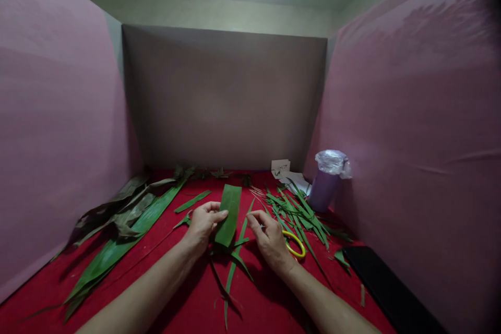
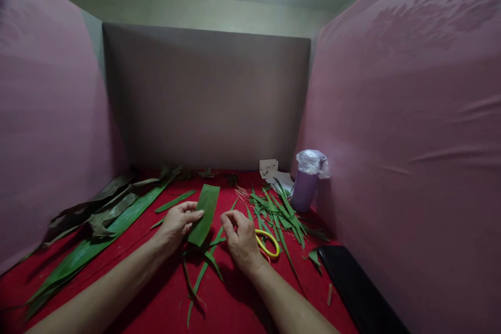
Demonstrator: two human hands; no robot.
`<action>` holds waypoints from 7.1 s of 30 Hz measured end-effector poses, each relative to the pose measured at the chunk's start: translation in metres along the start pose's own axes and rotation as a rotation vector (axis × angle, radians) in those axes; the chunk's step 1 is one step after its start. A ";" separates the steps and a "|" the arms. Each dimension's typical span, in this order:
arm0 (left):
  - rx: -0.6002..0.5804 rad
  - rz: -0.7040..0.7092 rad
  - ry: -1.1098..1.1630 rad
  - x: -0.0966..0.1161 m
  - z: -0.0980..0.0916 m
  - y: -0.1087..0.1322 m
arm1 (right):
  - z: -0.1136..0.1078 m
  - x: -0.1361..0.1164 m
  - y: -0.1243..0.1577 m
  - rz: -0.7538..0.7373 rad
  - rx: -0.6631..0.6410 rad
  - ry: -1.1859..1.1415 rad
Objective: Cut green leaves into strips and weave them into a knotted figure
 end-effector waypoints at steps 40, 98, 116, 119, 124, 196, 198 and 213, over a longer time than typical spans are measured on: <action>-0.089 0.059 0.184 0.002 0.009 0.030 | -0.013 -0.006 -0.005 0.046 -0.120 0.338; 0.180 0.191 0.449 0.019 -0.019 0.023 | 0.007 -0.018 0.026 0.155 -0.431 0.030; 0.146 0.168 0.431 0.016 -0.016 0.023 | 0.010 -0.002 0.028 0.243 -0.414 -0.170; 0.134 0.165 0.421 0.015 -0.014 0.023 | 0.010 -0.006 0.028 0.254 -0.400 -0.171; 0.095 0.185 0.385 0.017 -0.011 0.027 | 0.008 -0.009 0.026 0.251 -0.398 -0.160; -0.021 0.185 0.255 0.027 -0.010 0.029 | 0.016 -0.006 0.029 0.156 -0.422 -0.162; -0.012 0.181 0.253 0.027 -0.011 0.028 | 0.017 -0.005 0.029 0.164 -0.427 -0.178; -0.069 0.156 0.186 0.024 -0.003 0.034 | 0.020 -0.002 0.031 0.184 -0.403 -0.229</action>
Point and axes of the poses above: each hand's wrist, its own y-axis away from the middle knuckle, its own z-axis out of the palm, x = y × z, the point moved 4 cm from there along -y, towards the middle knuckle, and after that the axes turned 2 degrees about -x, right-handed, at the moved point
